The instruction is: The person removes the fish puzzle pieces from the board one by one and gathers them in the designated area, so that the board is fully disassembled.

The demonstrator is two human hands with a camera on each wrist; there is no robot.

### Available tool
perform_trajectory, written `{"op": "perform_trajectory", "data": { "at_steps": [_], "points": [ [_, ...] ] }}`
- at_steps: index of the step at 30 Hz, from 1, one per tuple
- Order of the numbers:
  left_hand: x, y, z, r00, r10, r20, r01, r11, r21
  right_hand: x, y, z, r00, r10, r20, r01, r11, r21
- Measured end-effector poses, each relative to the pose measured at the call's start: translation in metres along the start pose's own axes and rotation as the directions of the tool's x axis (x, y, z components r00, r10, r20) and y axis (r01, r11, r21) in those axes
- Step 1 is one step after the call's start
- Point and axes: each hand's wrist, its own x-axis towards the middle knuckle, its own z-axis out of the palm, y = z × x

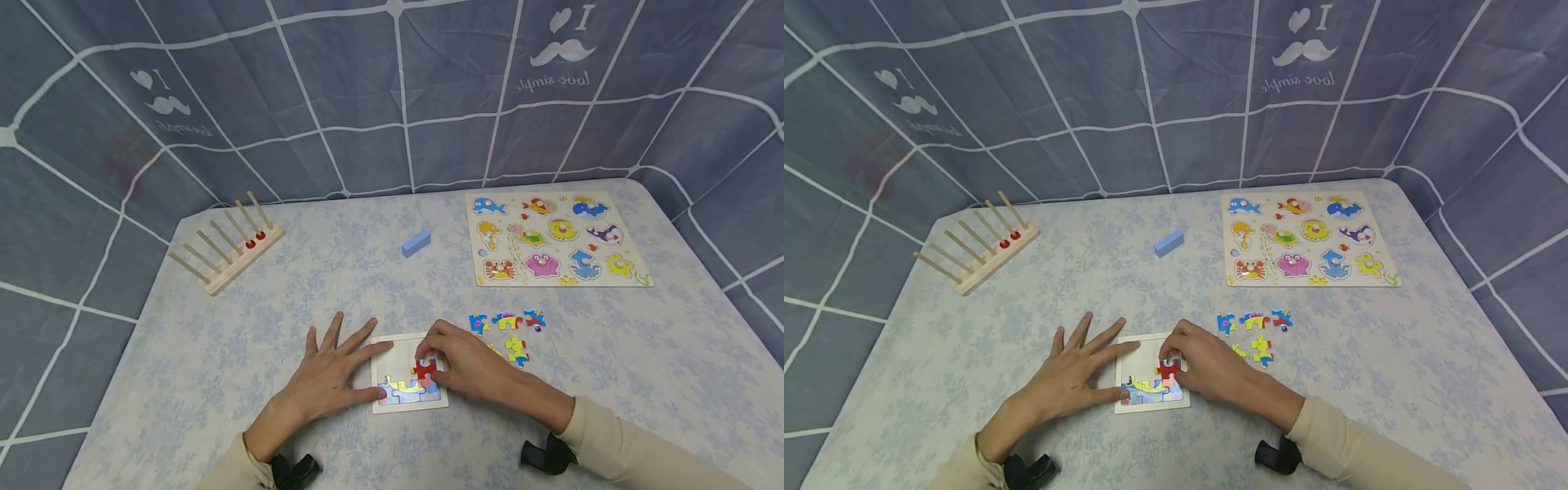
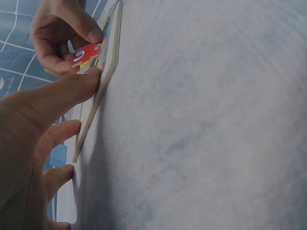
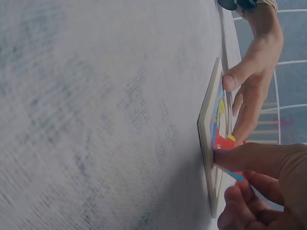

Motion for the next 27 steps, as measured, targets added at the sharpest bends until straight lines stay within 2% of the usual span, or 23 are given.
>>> {"op": "perform_trajectory", "data": {
  "at_steps": [4, 10, 21, 27],
  "points": [
    [-0.0003, -0.0001, 0.0002, 1.0, 0.001, -0.004, -0.001, 1.0, -0.001, 0.0006, 0.0016, 0.0013, 0.999, -0.016, 0.038, 0.013, 0.998, 0.063],
    [-0.0002, -0.0003, 0.0008, 1.0, 0.006, -0.013, -0.006, 1.0, 0.001, 0.002, 0.002, 0.0014, 0.995, 0.001, 0.099, -0.014, 0.991, 0.132],
    [0.0003, 0.0001, 0.0009, 1.0, 0.009, -0.014, -0.008, 1.0, 0.011, 0.0014, 0.0, -0.0002, 0.997, 0.014, 0.078, -0.022, 0.995, 0.1],
    [-0.0002, -0.0001, 0.0006, 1.0, -0.002, -0.003, 0.002, 1.0, 0.009, -0.0014, 0.0052, -0.0043, 0.998, -0.003, 0.069, -0.013, 0.975, 0.221]
  ]
}}
